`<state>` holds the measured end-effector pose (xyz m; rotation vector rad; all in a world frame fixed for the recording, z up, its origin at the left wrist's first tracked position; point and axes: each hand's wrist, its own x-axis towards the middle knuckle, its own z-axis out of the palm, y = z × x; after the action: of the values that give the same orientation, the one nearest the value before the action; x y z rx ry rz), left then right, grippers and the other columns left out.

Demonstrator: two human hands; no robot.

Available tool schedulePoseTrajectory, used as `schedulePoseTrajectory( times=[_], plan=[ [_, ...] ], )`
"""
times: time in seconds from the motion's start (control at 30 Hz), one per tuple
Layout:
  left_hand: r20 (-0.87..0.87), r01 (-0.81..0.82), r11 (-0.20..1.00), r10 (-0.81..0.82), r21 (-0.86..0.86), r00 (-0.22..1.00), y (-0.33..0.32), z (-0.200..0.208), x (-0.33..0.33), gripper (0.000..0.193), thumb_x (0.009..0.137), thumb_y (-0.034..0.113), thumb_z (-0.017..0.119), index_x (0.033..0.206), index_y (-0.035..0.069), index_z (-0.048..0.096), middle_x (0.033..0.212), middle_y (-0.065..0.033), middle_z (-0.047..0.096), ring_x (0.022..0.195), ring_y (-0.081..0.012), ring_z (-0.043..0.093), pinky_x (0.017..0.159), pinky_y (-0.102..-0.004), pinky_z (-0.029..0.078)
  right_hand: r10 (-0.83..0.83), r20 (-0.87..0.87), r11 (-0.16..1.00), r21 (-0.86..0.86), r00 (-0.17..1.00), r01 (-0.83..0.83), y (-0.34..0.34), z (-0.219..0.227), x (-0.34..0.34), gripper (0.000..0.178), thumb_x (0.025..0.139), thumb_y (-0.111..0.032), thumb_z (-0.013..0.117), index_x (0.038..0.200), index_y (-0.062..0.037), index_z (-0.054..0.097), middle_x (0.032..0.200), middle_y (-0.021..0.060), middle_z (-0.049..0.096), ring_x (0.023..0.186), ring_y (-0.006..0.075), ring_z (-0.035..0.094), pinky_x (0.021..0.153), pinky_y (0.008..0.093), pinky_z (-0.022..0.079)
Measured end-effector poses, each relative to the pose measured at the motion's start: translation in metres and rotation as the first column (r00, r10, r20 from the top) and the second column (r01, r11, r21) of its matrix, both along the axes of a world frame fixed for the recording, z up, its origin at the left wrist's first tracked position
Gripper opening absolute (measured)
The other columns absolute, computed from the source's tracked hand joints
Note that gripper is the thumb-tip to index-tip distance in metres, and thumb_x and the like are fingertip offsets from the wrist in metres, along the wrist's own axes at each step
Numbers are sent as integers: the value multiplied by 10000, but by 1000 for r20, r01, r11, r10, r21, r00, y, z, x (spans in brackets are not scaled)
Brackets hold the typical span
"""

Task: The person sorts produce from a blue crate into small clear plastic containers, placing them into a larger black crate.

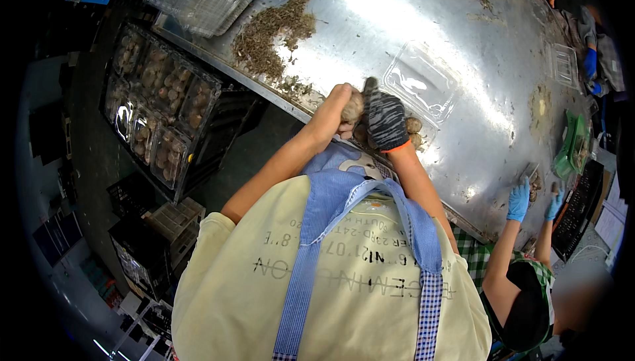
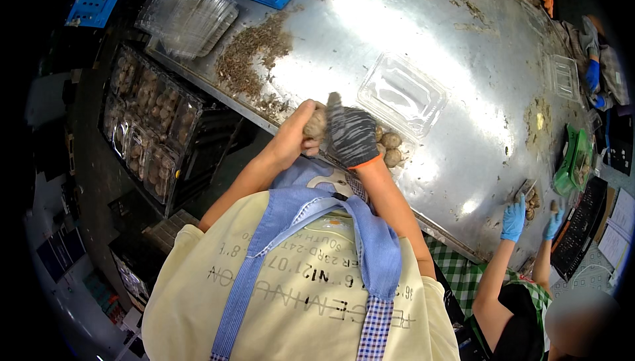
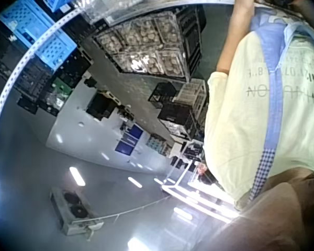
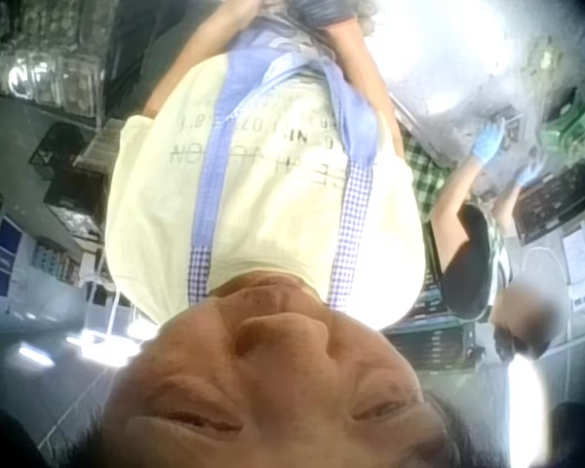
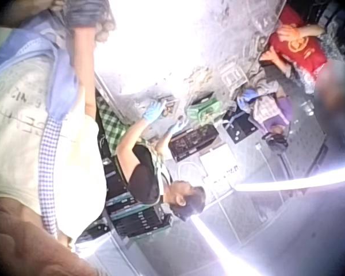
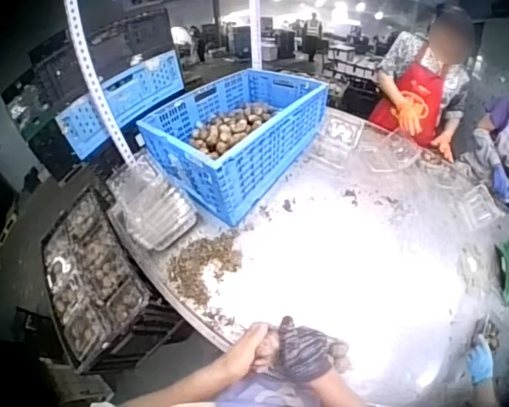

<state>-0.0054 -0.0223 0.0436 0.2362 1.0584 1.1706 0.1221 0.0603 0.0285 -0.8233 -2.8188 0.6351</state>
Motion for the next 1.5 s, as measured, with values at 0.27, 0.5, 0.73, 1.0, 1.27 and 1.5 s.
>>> schedulePoseTrajectory(
  times=[0.27, 0.5, 0.73, 1.0, 1.27, 1.5],
  plan=[
    [217, -178, 979, 154, 97, 964, -3, 1, -7, 355, 947, 362, 357, 1160, 97, 456, 825, -37, 500, 675, -92, 462, 571, -231, 388, -39, -300, 998, -53, 953, 24, 5, -36, 0, 457, 742, -52, 509, 1186, 27, 437, 665, 147, 537, 608, 298, 545, 534, 398, 426],
    [-108, -264, 954, 280, 141, 954, -1, -1, -4, 282, 926, 217, 456, 1165, 67, 444, 980, -63, 549, 882, -151, 551, 714, -291, 483, 97, -255, 988, 138, 962, -63, -3, 2, -9, 416, 651, -100, 614, 1052, -32, 525, 848, 119, 570, 704, 306, 566, 600, 385, 460],
    [226, -314, 933, 273, 175, 935, -3, -5, -5, 313, 928, 204, 442, 1188, 32, 420, 1068, -130, 545, 882, -179, 563, 746, -311, 494, -15, -442, 995, 80, 897, 56, 1, -23, -3, 491, 694, -85, 583, 1162, 23, 484, 947, 163, 574, 821, 299, 568, 700, 371, 460],
    [345, -459, 870, 381, 182, 858, -4, -1, -15, 378, 894, 140, 486, 1236, 10, 387, 1189, -173, 483, 1001, -201, 526, 889, -333, 435, -266, -196, 886, -434, 944, 160, -6, 20, -12, 301, 810, -38, 516, 1111, -19, 512, 1008, 176, 563, 942, 311, 555, 801, 361, 451],
    [-243, -171, 906, 280, 388, 929, -4, 4, -10, 402, 765, -57, 582, 1152, -22, 479, 1156, -111, 499, 1049, -162, 489, 952, -335, 384, -335, -356, 746, -666, 872, 15, -3, 32, 5, 387, 813, -77, 582, 1179, -22, 468, 1041, 100, 575, 936, 180, 557, 821, 296, 449],
    [-277, -32, 898, 170, 440, 946, 7, -1, 14, 464, 749, -54, 598, 1187, -10, 450, 1197, -87, 487, 1133, -178, 453, 959, -319, 376, -570, -190, 572, -791, 799, 220, 0, 39, 27, 313, 766, -82, 640, 1059, -40, 540, 910, 80, 612, 817, 158, 586, 699, 289, 484]
  ],
)
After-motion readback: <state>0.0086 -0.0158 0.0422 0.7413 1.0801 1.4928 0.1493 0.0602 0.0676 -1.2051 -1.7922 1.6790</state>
